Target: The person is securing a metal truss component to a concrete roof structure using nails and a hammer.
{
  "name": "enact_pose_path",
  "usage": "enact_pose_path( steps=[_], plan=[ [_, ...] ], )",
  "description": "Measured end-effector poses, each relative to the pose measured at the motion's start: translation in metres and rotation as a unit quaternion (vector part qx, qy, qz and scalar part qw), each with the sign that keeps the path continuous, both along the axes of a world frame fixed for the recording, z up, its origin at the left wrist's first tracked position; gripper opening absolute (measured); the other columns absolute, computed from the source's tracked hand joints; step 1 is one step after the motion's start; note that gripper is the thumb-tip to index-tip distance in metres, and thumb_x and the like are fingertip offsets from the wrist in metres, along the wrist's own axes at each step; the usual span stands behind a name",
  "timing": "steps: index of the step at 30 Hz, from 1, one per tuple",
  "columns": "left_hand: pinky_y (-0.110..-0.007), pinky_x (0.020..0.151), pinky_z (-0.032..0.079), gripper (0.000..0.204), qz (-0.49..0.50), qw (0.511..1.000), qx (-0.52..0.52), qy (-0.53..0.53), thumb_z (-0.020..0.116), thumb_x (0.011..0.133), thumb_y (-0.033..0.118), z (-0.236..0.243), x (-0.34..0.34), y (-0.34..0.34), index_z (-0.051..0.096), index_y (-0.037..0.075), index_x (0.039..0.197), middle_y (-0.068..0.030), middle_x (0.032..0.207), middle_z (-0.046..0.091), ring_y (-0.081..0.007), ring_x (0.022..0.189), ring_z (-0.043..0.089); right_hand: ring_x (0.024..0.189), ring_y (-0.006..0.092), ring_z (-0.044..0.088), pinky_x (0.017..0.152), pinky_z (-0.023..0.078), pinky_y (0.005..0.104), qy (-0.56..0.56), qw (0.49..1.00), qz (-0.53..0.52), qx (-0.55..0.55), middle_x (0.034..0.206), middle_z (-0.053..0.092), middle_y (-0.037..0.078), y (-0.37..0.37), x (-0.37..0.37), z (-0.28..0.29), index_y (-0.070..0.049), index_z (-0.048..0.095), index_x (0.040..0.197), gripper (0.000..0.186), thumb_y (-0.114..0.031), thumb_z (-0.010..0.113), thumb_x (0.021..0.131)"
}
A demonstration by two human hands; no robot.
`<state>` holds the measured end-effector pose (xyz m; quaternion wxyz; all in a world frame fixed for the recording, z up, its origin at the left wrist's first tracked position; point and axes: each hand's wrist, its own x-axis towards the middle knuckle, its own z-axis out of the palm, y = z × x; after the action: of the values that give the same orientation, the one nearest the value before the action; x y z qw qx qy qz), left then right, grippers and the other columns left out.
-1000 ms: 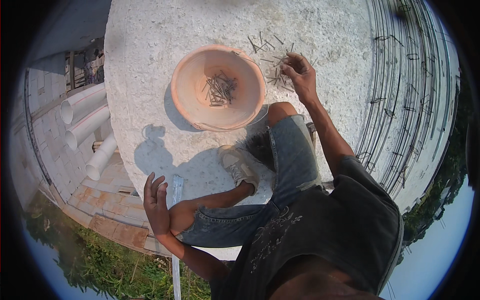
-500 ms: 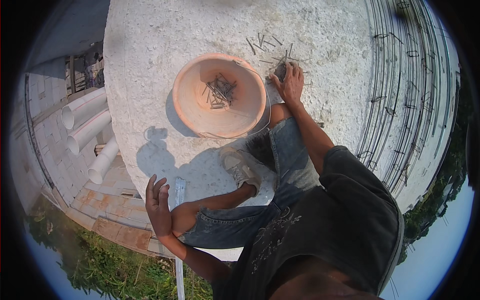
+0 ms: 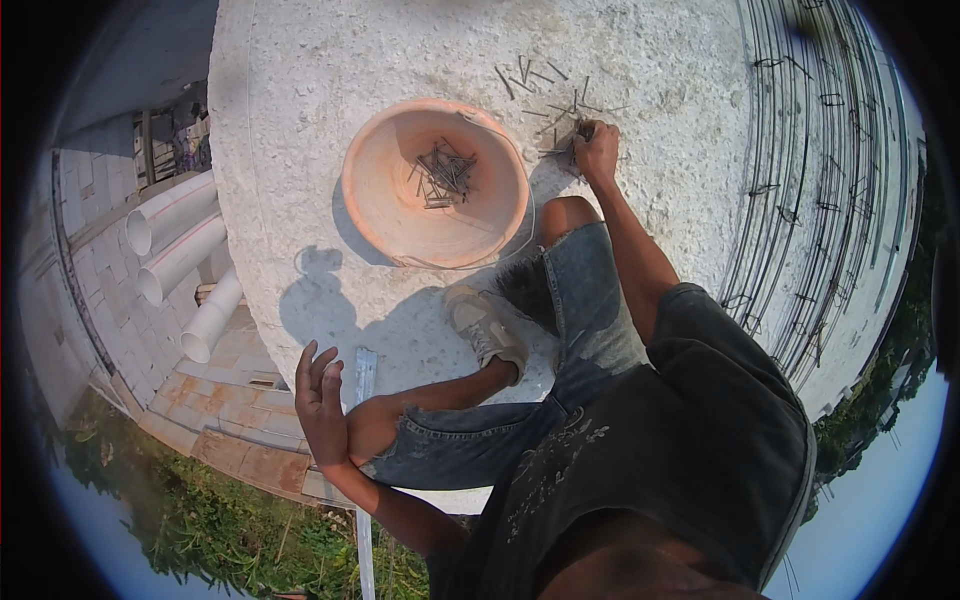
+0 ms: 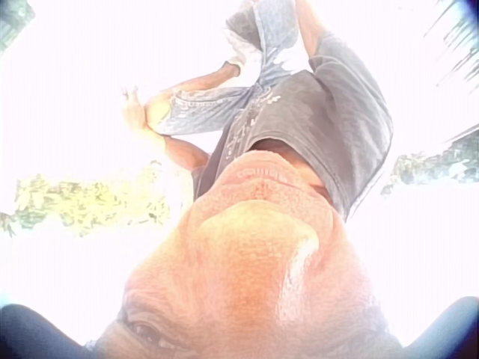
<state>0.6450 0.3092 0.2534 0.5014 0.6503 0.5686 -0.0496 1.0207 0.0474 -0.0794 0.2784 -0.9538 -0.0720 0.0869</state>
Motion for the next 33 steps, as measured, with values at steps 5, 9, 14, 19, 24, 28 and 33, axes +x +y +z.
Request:
enact_pose_path(
  steps=[5,9,14,19,24,28,33],
  plan=[
    [-0.031,0.095,0.042,0.045,0.019,1.000,-0.007,0.000,0.056,0.098,0.017,0.005,0.004,-0.002,0.043,0.001,0.138,-0.0136,0.120,0.060,-0.0177,0.106,0.055,0.093,0.0400,0.056,0.082,0.046,0.0458,-0.006,0.998,0.060,-0.020,0.094,0.058,0.023,-0.003,-0.004,0.001,0.000,0.060,0.095,0.023,-0.009,0.067,0.075],
    [-0.030,0.095,0.042,0.045,0.015,1.000,-0.003,-0.002,0.055,0.098,0.017,0.005,0.006,-0.002,0.043,0.001,0.138,-0.0138,0.120,0.060,-0.0180,0.105,0.056,0.085,0.0389,0.059,0.076,0.047,0.0459,-0.002,0.999,0.008,-0.035,0.088,0.060,0.021,0.003,-0.002,-0.003,0.000,0.056,0.085,0.019,-0.010,0.067,0.074],
    [-0.030,0.095,0.043,0.044,0.021,1.000,-0.006,0.002,0.055,0.098,0.015,0.004,0.005,-0.002,0.044,0.002,0.138,-0.0143,0.119,0.061,-0.0175,0.104,0.056,0.064,0.0188,0.061,0.061,0.050,0.0332,0.053,0.991,-0.090,0.079,0.075,0.064,0.008,-0.024,0.010,-0.010,0.000,0.062,0.087,0.022,-0.013,0.073,0.073],
    [-0.030,0.094,0.043,0.043,0.040,0.999,0.002,0.012,0.055,0.097,0.014,0.017,-0.001,0.000,0.045,0.001,0.137,-0.0145,0.118,0.061,-0.0178,0.105,0.056,0.068,0.0137,0.062,0.063,0.053,0.0261,0.309,0.823,-0.145,0.454,0.079,0.062,0.005,0.009,0.015,0.062,0.000,0.057,0.091,0.013,0.002,0.067,0.082],
    [-0.031,0.094,0.043,0.043,0.023,1.000,-0.013,0.000,0.055,0.097,0.014,0.004,0.011,0.000,0.045,0.001,0.138,-0.0148,0.118,0.061,-0.0179,0.105,0.056,0.075,0.0087,0.059,0.068,0.050,0.0241,0.287,0.844,0.087,0.445,0.084,0.061,0.001,0.073,-0.001,0.184,-0.004,0.057,0.089,0.010,0.000,0.066,0.085],
    [-0.031,0.095,0.043,0.044,0.021,1.000,-0.010,0.007,0.055,0.097,0.014,0.002,0.010,0.001,0.044,0.002,0.138,-0.0151,0.119,0.060,-0.0186,0.106,0.056,0.081,0.0179,0.062,0.073,0.052,0.0296,0.156,0.884,0.347,0.272,0.092,0.064,0.008,0.120,-0.043,0.207,-0.004,0.060,0.098,0.017,-0.006,0.069,0.084],
    [-0.032,0.095,0.042,0.044,0.032,0.999,-0.007,0.008,0.055,0.097,0.015,0.010,0.001,0.003,0.045,0.002,0.138,-0.0156,0.120,0.060,-0.0193,0.106,0.056,0.086,0.0205,0.066,0.073,0.057,0.0319,0.055,0.947,0.197,0.246,0.103,0.066,0.011,0.111,-0.002,0.177,-0.004,0.064,0.108,0.020,-0.008,0.066,0.088]
  ],
)
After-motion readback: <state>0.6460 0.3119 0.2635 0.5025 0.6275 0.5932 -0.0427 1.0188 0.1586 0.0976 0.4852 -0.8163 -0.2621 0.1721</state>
